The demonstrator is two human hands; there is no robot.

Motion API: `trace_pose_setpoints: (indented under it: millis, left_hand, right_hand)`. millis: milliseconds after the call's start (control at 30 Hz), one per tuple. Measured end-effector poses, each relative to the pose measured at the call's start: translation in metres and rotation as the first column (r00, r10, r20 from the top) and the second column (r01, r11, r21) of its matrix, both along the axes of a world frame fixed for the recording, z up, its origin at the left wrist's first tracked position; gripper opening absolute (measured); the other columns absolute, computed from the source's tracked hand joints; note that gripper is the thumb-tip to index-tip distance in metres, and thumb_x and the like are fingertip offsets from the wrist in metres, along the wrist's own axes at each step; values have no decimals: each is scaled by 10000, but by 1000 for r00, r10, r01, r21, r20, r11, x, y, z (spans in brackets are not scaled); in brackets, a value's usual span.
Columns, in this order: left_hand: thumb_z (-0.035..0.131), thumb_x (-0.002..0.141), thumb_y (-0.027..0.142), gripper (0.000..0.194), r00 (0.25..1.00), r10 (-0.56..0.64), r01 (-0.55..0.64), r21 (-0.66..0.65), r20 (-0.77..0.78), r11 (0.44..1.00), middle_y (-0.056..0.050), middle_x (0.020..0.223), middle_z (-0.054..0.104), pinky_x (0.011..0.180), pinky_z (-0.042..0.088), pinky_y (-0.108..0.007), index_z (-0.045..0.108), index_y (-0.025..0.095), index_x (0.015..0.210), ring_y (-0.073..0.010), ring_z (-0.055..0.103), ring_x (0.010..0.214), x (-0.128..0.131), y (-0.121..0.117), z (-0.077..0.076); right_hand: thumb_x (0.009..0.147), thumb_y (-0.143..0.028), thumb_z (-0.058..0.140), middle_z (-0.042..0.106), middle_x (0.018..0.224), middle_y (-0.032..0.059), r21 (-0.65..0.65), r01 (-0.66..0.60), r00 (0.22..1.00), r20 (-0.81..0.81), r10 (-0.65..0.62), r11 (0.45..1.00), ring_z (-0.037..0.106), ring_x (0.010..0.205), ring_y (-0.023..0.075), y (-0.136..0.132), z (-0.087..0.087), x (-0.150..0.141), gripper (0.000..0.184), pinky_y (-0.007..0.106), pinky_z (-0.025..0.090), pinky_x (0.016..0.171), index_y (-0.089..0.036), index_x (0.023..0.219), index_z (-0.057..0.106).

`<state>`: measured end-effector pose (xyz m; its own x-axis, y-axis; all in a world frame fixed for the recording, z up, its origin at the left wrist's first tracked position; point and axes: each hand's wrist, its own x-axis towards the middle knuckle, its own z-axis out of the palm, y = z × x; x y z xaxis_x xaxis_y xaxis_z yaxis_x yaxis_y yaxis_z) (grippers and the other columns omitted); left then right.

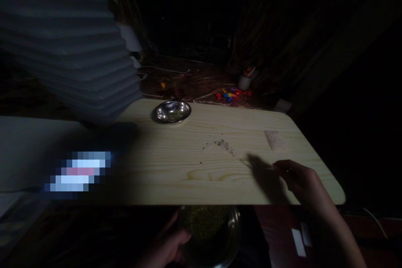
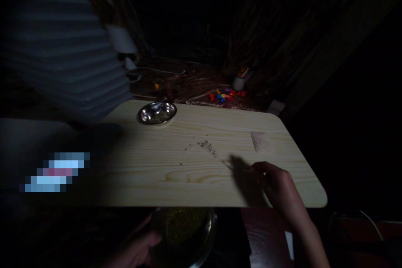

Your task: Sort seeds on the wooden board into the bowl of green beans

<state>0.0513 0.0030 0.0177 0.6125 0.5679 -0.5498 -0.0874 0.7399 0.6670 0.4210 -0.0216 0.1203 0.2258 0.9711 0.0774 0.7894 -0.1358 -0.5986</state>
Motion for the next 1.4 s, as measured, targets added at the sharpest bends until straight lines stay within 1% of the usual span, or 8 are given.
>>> trace_pose_setpoints:
  millis: [133,300,500,667,800,933,1100,1400]
  left_hand:
    - [668,720,282,1005,998,14,-15,-23,-66,1000,-76,876,716,468,545,-329,10,171,1471,-263,712,646,3,0,3]
    - [738,697,299,1029,998,54,-57,-71,-44,996,-118,1014,714,474,553,-310,88,204,1489,-255,716,686,1,-1,-1]
    - [732,709,283,1143,998,33,-38,-87,-61,995,-132,1045,708,494,562,-318,-86,180,1500,-254,718,670,0,1,0]
    - [688,725,276,1034,997,43,-46,-48,-58,998,-139,1037,703,464,541,-319,-10,164,1481,-258,713,658,0,-1,-5]
    - [667,732,278,989,997,38,-40,-19,-70,999,-134,1002,705,435,522,-322,5,145,1454,-259,710,609,0,-3,-9]
    - [662,756,257,988,998,7,-9,-29,-59,1000,-123,939,713,487,561,-351,-9,141,1472,-271,712,652,-2,-2,-3]
    - [653,756,256,985,998,12,-13,-12,-59,1000,-97,883,720,555,598,-406,1,144,1484,-269,709,651,-3,-1,1]
    - [688,692,376,1028,993,18,-16,17,-117,1000,-164,1006,699,497,576,-394,35,128,1447,-283,710,641,-2,-2,-14]
  right_hand:
    - [867,-373,528,752,852,106,49,40,999,24,-41,998,697,711,228,20,-5,14,284,292,504,608,-160,943,700]
    - [838,-332,536,741,760,91,80,129,989,67,-134,988,692,681,225,37,-8,25,254,285,468,592,-157,885,712]
    - [827,-353,555,730,724,97,127,207,977,26,-212,970,680,632,216,55,-10,21,266,277,450,566,-145,884,711]
    - [869,-383,548,694,629,43,113,133,983,-142,-117,985,630,504,168,41,-7,-24,312,240,440,495,-142,1018,677]
    - [912,-406,518,718,706,51,92,81,974,-217,-59,992,673,609,178,9,-3,-59,335,233,476,543,-159,1107,634]
    - [917,-346,513,743,825,79,33,-33,986,-165,38,999,700,706,193,-12,1,-70,259,242,495,600,-178,1074,632]
    - [911,-250,490,742,808,67,-6,-153,984,-95,151,988,700,705,196,-9,-7,-73,180,244,482,603,-196,956,656]
    - [902,-246,518,744,769,59,35,-81,997,9,81,996,703,690,212,15,-14,-71,169,249,455,599,-196,978,660]
